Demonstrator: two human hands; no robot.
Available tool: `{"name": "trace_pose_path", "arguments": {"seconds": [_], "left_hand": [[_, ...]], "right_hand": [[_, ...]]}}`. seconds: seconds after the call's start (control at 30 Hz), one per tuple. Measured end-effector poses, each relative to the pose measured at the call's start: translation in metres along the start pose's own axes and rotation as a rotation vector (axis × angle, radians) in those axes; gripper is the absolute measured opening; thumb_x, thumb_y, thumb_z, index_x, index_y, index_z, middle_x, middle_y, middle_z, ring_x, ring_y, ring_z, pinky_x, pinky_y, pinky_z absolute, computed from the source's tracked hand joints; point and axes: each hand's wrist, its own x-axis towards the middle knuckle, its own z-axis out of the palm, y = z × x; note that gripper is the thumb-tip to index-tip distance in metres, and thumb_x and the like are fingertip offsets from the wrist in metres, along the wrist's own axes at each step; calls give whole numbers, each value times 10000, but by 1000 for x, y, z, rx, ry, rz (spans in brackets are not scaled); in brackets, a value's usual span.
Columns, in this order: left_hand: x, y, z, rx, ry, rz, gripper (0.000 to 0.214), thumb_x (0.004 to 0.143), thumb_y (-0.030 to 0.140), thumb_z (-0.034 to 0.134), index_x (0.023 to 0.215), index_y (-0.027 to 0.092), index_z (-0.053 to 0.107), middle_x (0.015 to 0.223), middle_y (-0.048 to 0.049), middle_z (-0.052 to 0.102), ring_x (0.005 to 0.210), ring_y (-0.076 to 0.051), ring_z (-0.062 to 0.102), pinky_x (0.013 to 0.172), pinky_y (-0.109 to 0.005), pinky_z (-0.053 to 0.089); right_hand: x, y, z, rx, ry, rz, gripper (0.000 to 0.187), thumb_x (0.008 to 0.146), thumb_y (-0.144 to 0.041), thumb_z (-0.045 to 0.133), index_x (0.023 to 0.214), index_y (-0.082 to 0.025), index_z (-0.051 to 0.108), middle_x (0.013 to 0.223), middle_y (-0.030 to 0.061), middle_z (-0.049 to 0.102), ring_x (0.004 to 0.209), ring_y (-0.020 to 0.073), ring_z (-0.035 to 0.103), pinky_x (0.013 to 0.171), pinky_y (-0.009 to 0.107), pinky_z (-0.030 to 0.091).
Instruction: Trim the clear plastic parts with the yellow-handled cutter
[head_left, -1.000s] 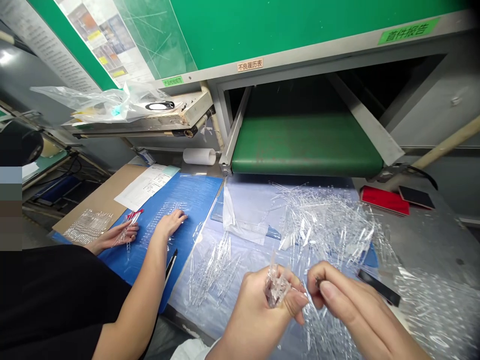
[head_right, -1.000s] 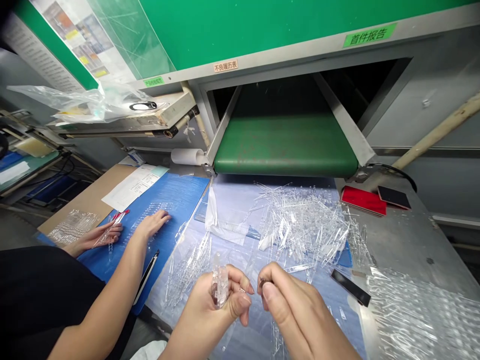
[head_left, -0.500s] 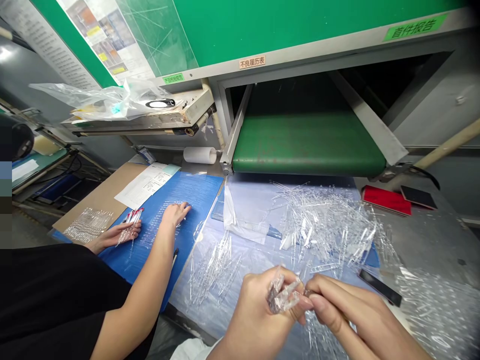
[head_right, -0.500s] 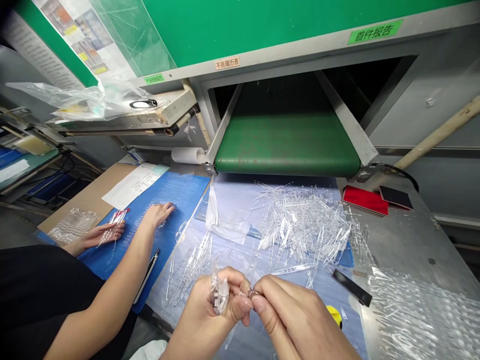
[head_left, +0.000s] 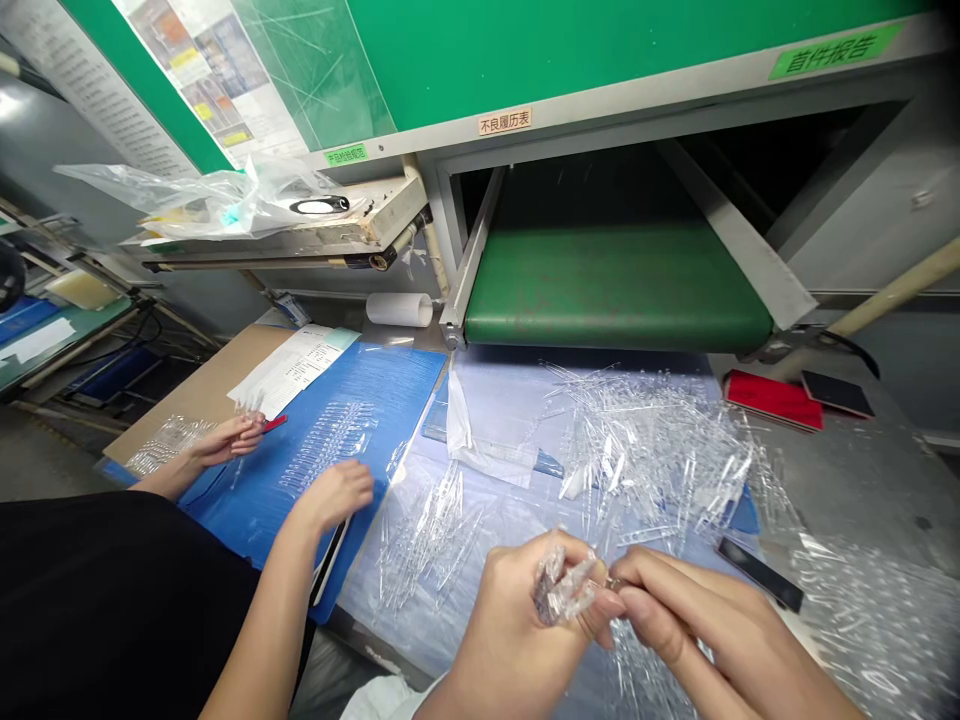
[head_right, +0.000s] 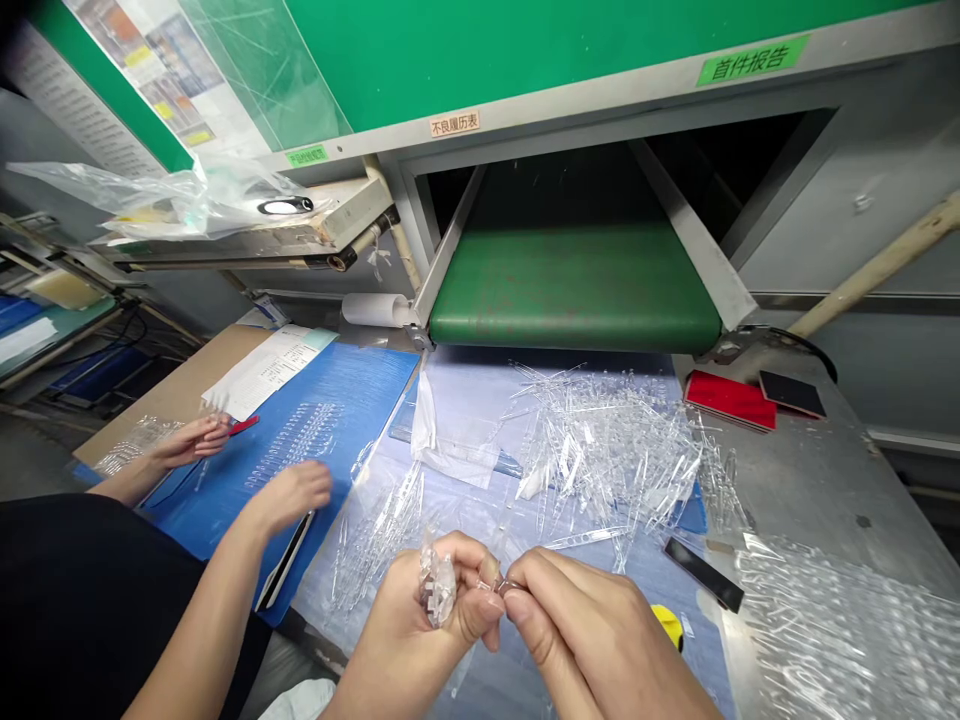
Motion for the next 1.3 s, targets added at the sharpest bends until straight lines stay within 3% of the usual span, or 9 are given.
{"name": "trace_pose_path", "arguments": {"seconds": [0.73, 1.03, 1.1, 1.23, 1.3], "left_hand": [[-1, -1, -1, 41, -9, 34, 412, 760, 553, 626, 671, 157, 553, 541, -1, 523, 526, -110, 473, 539, -230, 351], [0, -1, -2, 30, 13, 74, 386, 780, 514, 623, 657, 159, 536, 532, 20, 493, 499, -89, 419, 518, -221, 323], [-1, -3, -1, 15, -8, 41, 363, 766, 486, 648, 655, 158, 538, 530, 18, 499, 496, -92, 430, 515, -222, 324], [0, -8, 2, -11, -39, -112, 352, 718, 452, 691, 622, 153, 532, 504, 13, 510, 468, -96, 436, 499, -227, 317], [1, -9, 3, -29, -22, -165, 337, 728, 435, 683, 633, 148, 536, 503, 12, 519, 481, -98, 447, 523, -231, 325]], "right_hand": [[-3, 7, -1, -18, -48, -14, 267, 969, -233, 380, 732, -241, 502, 631, -53, 570, 552, 94, 579, 532, 198, 437], [-1, 6, 10, 28, 136, -41, 271, 959, -257, 406, 734, -241, 557, 595, -40, 545, 491, 107, 516, 511, 224, 393], [-3, 8, 9, 42, 215, 34, 269, 956, -296, 414, 735, -245, 558, 602, -37, 550, 507, 117, 520, 516, 231, 398], [-5, 13, -3, -13, 551, 322, 295, 925, -431, 442, 715, -252, 548, 628, -24, 547, 548, 137, 522, 501, 237, 394], [-3, 15, -5, 12, 540, 367, 244, 868, -475, 515, 783, -256, 582, 654, -22, 555, 546, 139, 520, 490, 240, 388]]}}
